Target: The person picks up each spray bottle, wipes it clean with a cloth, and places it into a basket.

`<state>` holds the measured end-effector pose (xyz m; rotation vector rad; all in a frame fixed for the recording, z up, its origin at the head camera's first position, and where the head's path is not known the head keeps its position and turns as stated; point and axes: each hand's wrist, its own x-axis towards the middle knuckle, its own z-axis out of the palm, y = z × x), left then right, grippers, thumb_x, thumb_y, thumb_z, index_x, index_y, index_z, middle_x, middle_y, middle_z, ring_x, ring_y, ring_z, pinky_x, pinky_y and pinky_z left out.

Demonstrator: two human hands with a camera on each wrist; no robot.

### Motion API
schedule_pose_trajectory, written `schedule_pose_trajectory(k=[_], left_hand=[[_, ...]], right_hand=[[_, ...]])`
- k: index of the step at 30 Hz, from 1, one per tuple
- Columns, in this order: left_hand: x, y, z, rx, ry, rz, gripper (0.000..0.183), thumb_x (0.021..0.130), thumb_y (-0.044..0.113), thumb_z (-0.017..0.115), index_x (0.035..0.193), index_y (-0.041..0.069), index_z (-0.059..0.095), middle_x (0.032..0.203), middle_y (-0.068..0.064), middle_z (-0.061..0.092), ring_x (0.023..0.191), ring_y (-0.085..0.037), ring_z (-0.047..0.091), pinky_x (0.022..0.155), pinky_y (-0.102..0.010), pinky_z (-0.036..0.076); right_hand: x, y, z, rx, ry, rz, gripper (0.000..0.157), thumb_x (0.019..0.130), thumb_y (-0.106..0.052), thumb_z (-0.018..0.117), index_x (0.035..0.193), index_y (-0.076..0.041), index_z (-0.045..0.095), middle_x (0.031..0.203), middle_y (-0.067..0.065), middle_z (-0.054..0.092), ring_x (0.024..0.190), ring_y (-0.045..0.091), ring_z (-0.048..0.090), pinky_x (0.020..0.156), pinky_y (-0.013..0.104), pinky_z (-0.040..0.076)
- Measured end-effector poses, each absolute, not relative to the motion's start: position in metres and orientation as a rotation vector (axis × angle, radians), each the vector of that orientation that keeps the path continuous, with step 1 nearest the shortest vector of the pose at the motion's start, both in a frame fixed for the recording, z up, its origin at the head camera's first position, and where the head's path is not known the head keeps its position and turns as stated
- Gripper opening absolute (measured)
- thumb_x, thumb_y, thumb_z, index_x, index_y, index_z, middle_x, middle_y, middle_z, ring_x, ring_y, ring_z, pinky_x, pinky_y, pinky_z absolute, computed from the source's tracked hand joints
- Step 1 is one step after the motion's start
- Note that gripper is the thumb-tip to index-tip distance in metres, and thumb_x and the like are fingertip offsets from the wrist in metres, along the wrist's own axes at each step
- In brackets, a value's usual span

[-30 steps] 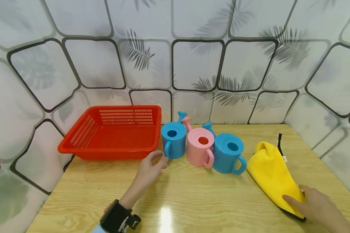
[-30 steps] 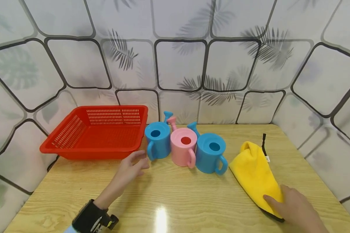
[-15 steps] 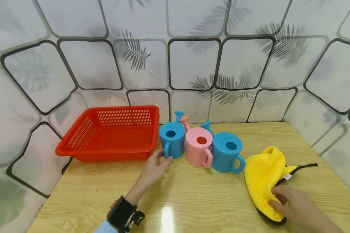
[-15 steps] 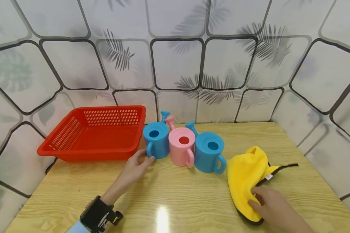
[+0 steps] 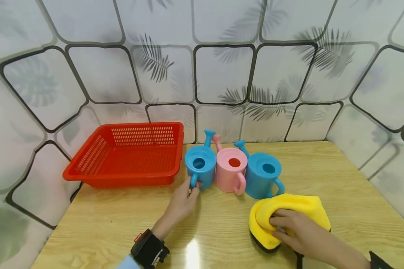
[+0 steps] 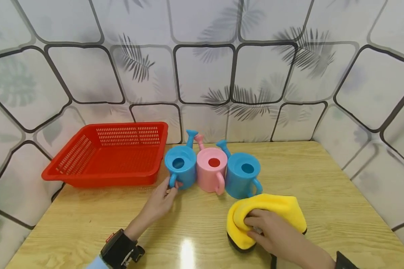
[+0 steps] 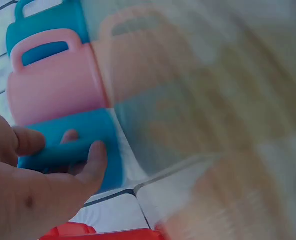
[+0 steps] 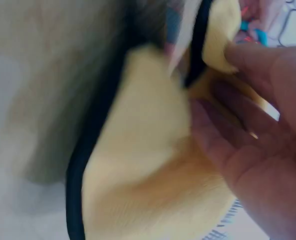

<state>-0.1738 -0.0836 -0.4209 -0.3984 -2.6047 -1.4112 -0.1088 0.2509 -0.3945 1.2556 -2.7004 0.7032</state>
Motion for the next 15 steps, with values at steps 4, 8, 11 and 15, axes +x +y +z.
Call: schedule_pose_trajectory(k=[4, 8, 11, 15], left_hand=[[-0.172, -0.083, -0.419, -0.489, -2.568, -1.375, 0.007, 0.091, -0.004, 0.049, 0.090, 0.002, 0.054, 0.079, -0.009, 0.055, 0.071, -0.020, 0.051, 0.060, -0.032, 0.044], [-0.166, -0.083, -0.411, -0.538, -2.596, -1.366, 0.010, 0.092, -0.001, 0.049, 0.087, 0.007, 0.053, 0.070, -0.001, 0.044, 0.063, -0.015, 0.044, 0.055, -0.026, 0.034], [-0.159, -0.084, -0.401, -0.575, -2.617, -1.419, 0.008, 0.093, 0.001, 0.048, 0.088, 0.006, 0.053, 0.070, -0.003, 0.044, 0.064, -0.017, 0.046, 0.056, -0.028, 0.035], [-0.149, -0.089, -0.385, -0.572, -2.642, -1.643, 0.015, 0.099, 0.008, 0.044, 0.100, 0.005, 0.058, 0.093, -0.006, 0.066, 0.089, -0.020, 0.061, 0.078, -0.043, 0.054]], right_hand=[[-0.129, 0.249, -0.392, 1.083, -2.560, 0.591, 0.026, 0.072, -0.002, 0.080, 0.097, -0.007, 0.073, 0.090, -0.004, 0.064, 0.074, 0.006, 0.054, 0.058, 0.028, 0.056], [-0.151, 0.259, -0.393, 0.921, -2.501, 0.515, 0.034, 0.071, 0.002, 0.080, 0.103, 0.007, 0.070, 0.096, 0.011, 0.065, 0.076, 0.015, 0.058, 0.059, 0.037, 0.058], [-0.159, 0.264, -0.394, 0.848, -2.507, 0.537, 0.044, 0.072, 0.004, 0.078, 0.112, 0.013, 0.064, 0.102, 0.019, 0.063, 0.076, 0.021, 0.059, 0.057, 0.040, 0.058], [-0.161, 0.264, -0.391, 0.799, -2.488, 0.539, 0.052, 0.069, 0.002, 0.081, 0.117, 0.008, 0.065, 0.092, 0.017, 0.060, 0.066, 0.019, 0.056, 0.048, 0.031, 0.055]])
